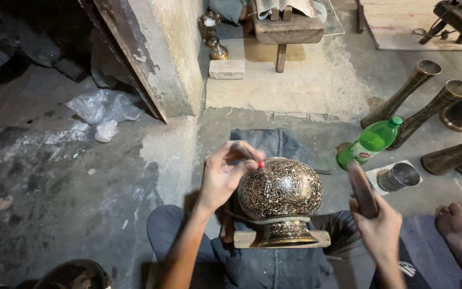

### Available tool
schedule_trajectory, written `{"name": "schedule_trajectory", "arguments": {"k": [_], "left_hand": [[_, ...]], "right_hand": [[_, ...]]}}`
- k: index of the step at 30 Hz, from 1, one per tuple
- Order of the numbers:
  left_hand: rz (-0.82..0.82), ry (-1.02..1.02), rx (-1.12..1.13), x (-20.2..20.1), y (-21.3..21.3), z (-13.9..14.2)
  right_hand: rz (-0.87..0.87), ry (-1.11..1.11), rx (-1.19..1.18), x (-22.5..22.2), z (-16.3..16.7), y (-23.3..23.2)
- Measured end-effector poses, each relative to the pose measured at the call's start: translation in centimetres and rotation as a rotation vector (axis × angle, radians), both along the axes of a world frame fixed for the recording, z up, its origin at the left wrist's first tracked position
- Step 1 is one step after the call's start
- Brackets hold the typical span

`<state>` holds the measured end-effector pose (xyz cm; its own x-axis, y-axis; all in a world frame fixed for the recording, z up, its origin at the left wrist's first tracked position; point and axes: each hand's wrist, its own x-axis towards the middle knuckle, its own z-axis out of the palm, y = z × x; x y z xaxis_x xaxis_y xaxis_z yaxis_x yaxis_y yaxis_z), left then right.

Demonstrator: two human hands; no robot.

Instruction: The person uses a chisel and hammer to engrave a decorative pattern on a brass vase. The vase is held steady on a wooden support while the person repeatedly strikes the chisel to create fine details.

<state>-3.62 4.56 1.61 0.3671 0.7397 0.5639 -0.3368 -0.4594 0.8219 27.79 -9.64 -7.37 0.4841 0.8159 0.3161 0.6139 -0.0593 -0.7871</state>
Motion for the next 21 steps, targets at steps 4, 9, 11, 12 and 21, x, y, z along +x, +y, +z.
{"name": "schedule_trajectory", "arguments": {"k": [4,9,11,12,21], "left_hand": [[-0.109,0.036,-0.115,0.2,-0.4,0.9],[-0.165,0.228,-0.127,0.7,-0.4,1.5],[-0.179,0.243,-0.13,1.2,-0.4,1.6],[-0.181,0.254,-0.138,1.3,-0.4,1.7],[-0.148,0.451,-0.052,1.9,-0.2,3.3]], "right_hand": [[-0.172,0.271,0.168,-1.6,-7.0,-2.3],[-0.209,0.302,-0.089,-1.6,-7.9,-2.9],[-0.125,0.301,-0.073,-0.6,-7.1,-1.7],[-0.114,0.269,-0.035,-0.3,-6.2,-1.0],[0.268,0.244,-0.096,1.7,7.7,4.9]]}}
